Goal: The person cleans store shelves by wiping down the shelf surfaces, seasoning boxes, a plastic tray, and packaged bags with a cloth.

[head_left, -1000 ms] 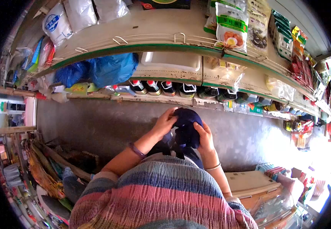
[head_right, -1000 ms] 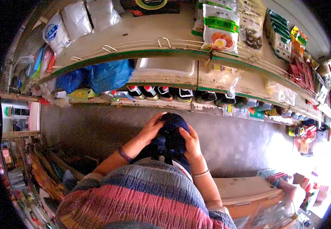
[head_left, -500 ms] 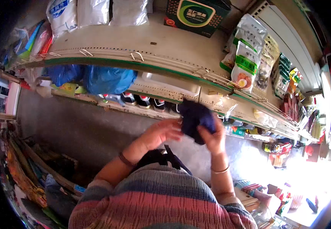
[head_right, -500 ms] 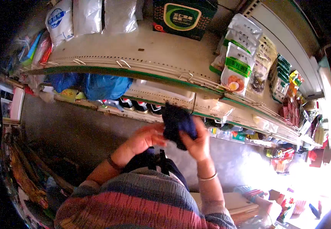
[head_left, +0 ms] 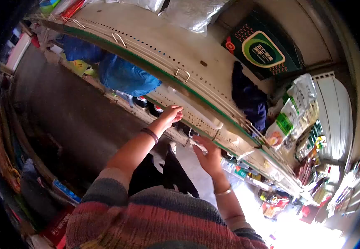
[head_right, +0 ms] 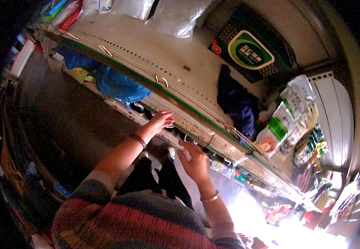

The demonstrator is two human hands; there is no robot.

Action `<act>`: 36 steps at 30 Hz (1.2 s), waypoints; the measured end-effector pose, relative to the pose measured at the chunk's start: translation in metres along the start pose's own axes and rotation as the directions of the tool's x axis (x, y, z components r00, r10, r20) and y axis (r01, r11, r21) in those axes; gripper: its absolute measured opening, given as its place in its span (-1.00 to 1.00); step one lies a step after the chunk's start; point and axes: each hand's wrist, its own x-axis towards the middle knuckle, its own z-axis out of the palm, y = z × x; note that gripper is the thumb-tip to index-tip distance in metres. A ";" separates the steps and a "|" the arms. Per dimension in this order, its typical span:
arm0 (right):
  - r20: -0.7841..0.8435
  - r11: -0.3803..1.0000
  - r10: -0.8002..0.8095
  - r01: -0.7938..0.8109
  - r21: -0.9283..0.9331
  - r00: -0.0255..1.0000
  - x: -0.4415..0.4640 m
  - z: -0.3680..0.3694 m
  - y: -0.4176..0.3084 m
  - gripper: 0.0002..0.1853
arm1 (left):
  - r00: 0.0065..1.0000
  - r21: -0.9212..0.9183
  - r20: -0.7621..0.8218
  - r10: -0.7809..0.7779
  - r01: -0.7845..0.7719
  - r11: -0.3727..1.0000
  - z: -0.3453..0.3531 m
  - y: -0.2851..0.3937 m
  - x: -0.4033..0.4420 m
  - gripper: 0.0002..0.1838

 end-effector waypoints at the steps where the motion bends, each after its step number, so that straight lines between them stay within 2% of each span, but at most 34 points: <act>1: 0.039 0.969 0.177 -0.181 0.169 0.983 0.003 0.016 0.051 -0.63 | 0.999 -0.068 -0.047 -0.025 0.022 0.997 0.006 0.004 0.008 -0.82; 3: -0.185 0.957 0.181 -0.217 -0.193 0.966 0.013 0.030 0.206 -0.77 | 0.999 -0.113 -0.033 0.004 -0.008 0.994 0.006 -0.003 0.038 -0.85; 4: -0.239 0.904 0.323 -0.373 -0.210 0.916 0.025 0.024 0.258 -0.78 | 0.993 -0.118 -0.095 0.077 -0.088 0.989 0.011 -0.006 0.048 -0.76; 5: -0.255 0.875 0.271 -0.348 -0.337 0.928 0.036 0.017 0.299 -0.80 | 0.976 -0.044 -0.095 0.196 -0.200 0.979 0.006 -0.026 0.079 -0.78; 6: -0.269 0.827 0.218 -0.324 -0.459 0.938 0.047 0.009 0.340 -0.82 | 0.811 0.245 -0.053 0.583 -0.555 0.795 -0.010 -0.064 0.128 -0.80; 7: -0.183 0.737 -0.023 -0.107 -0.668 0.983 0.056 -0.002 0.375 -0.85 | 0.788 0.270 -0.080 0.611 -0.573 0.774 -0.012 -0.077 0.146 -0.79; 9: -0.229 0.917 0.052 -0.138 -0.375 0.972 0.068 -0.009 0.368 -0.87 | 0.736 0.325 -0.134 0.663 -0.599 0.731 -0.015 -0.103 0.180 -0.74; 10: -0.221 0.910 0.402 -0.362 0.200 0.889 0.074 -0.010 0.320 -0.87 | 0.875 0.076 -0.260 0.408 -0.403 0.912 0.003 -0.081 0.154 -0.69; 11: -0.018 0.548 0.668 -0.476 0.688 0.744 0.081 -0.010 0.287 -0.87 | 0.926 -0.082 -0.276 0.258 -0.290 0.954 0.011 -0.071 0.144 -0.65; 12: -0.009 0.442 0.654 -0.372 0.816 0.756 0.081 -0.009 0.300 -0.86 | 0.953 -0.243 -0.285 0.101 -0.173 0.954 0.017 -0.065 0.139 -0.60; 15: 0.156 0.373 0.822 -0.725 0.578 0.547 0.101 -0.015 0.307 -0.80 | 0.959 -0.314 -0.262 0.110 -0.193 0.929 0.020 -0.057 0.131 -0.52; 16: 0.218 0.435 0.704 -0.653 0.620 0.676 0.087 -0.016 0.303 -0.80 | 0.954 -0.306 -0.268 0.135 -0.217 0.927 0.019 -0.056 0.128 -0.51; 17: 0.155 0.697 0.598 -0.606 0.383 0.786 0.082 -0.014 0.320 -0.80 | 0.949 -0.297 -0.273 0.156 -0.237 0.925 0.017 -0.055 0.124 -0.51; 18: 0.137 0.876 0.456 -0.471 0.105 0.879 0.076 -0.013 0.356 -0.80 | 0.939 -0.189 -0.258 0.229 -0.281 0.941 0.015 -0.048 0.122 -0.53; 19: 0.175 0.769 0.535 -0.563 0.303 0.826 0.069 -0.010 0.337 -0.79 | 0.916 -0.003 -0.228 0.329 -0.339 0.941 0.012 -0.044 0.112 -0.54; 20: 0.212 0.607 0.609 -0.622 0.495 0.764 0.062 -0.006 0.318 -0.77 | 0.889 0.181 -0.183 0.421 -0.390 0.903 0.010 -0.040 0.096 -0.56; 21: 0.246 0.419 0.676 -0.637 0.647 0.694 0.055 -0.003 0.298 -0.76 | 0.895 0.263 -0.212 0.392 -0.334 0.905 0.011 -0.035 0.072 -0.59; 23: 0.321 0.227 0.687 -0.611 0.758 0.652 0.024 0.005 0.271 -0.74 | 0.903 0.411 -0.270 0.333 -0.204 0.888 0.014 -0.021 0.018 -0.64; 24: 0.158 0.842 0.422 -0.451 0.298 0.893 -0.002 0.008 0.296 -0.75 | 0.886 0.320 -0.288 0.364 -0.269 0.908 0.015 -0.024 -0.006 -0.68; 25: 0.218 0.676 0.500 -0.535 0.506 0.838 -0.012 0.012 0.273 -0.77 | 0.865 0.229 -0.308 0.395 -0.336 0.914 0.015 -0.028 -0.029 -0.71; 27: 0.330 0.187 0.637 -0.555 0.810 0.696 -0.032 0.021 0.219 -0.78 | 0.888 0.048 -0.300 0.349 -0.352 0.935 0.012 -0.023 -0.079 -0.79; 28: 0.146 0.863 0.369 -0.397 0.311 0.918 -0.050 0.019 0.241 -0.79 | 0.892 0.031 -0.338 0.299 -0.306 0.951 0.007 -0.020 -0.100 -0.78; 29: 0.154 0.880 0.361 -0.390 0.270 0.920 -0.054 0.023 0.235 -0.79 | 0.889 -0.013 -0.358 0.285 -0.309 0.951 0.000 -0.029 -0.115 -0.74; 30: 0.161 0.896 0.352 -0.382 0.228 0.922 -0.060 0.027 0.231 -0.80 | 0.867 -0.059 -0.368 0.336 -0.382 0.922 -0.010 -0.040 -0.126 -0.65; 31: 0.351 0.324 0.668 -0.681 0.657 0.656 -0.056 0.032 0.208 -0.79 | 0.902 -0.155 -0.348 0.254 -0.323 0.934 -0.023 -0.054 -0.133 -0.47; 32: 0.234 0.889 0.352 -0.402 0.218 0.906 -0.061 0.034 0.237 -0.79 | 0.879 -0.142 -0.419 0.229 -0.312 0.939 -0.031 -0.061 -0.142 -0.39; 33: 0.266 0.920 0.267 -0.327 0.217 0.926 -0.058 0.045 0.226 -0.78 | 0.860 -0.126 -0.405 0.311 -0.389 0.913 -0.043 -0.063 -0.158 -0.36; 34: 0.296 0.942 0.179 -0.250 0.223 0.938 -0.054 0.055 0.216 -0.78 | 0.808 -0.043 -0.524 0.267 -0.339 0.940 -0.043 -0.050 -0.197 -0.34; 35: 0.414 0.527 0.475 -0.628 0.573 0.777 -0.055 0.065 0.154 -0.78 | 0.775 -0.050 -0.543 0.324 -0.415 0.909 -0.059 -0.073 -0.187 -0.32; 36: 0.456 0.539 0.520 -0.692 0.481 0.722 -0.049 0.073 0.167 -0.75 | 0.730 -0.022 -0.601 0.326 -0.423 0.906 -0.068 -0.070 -0.216 -0.35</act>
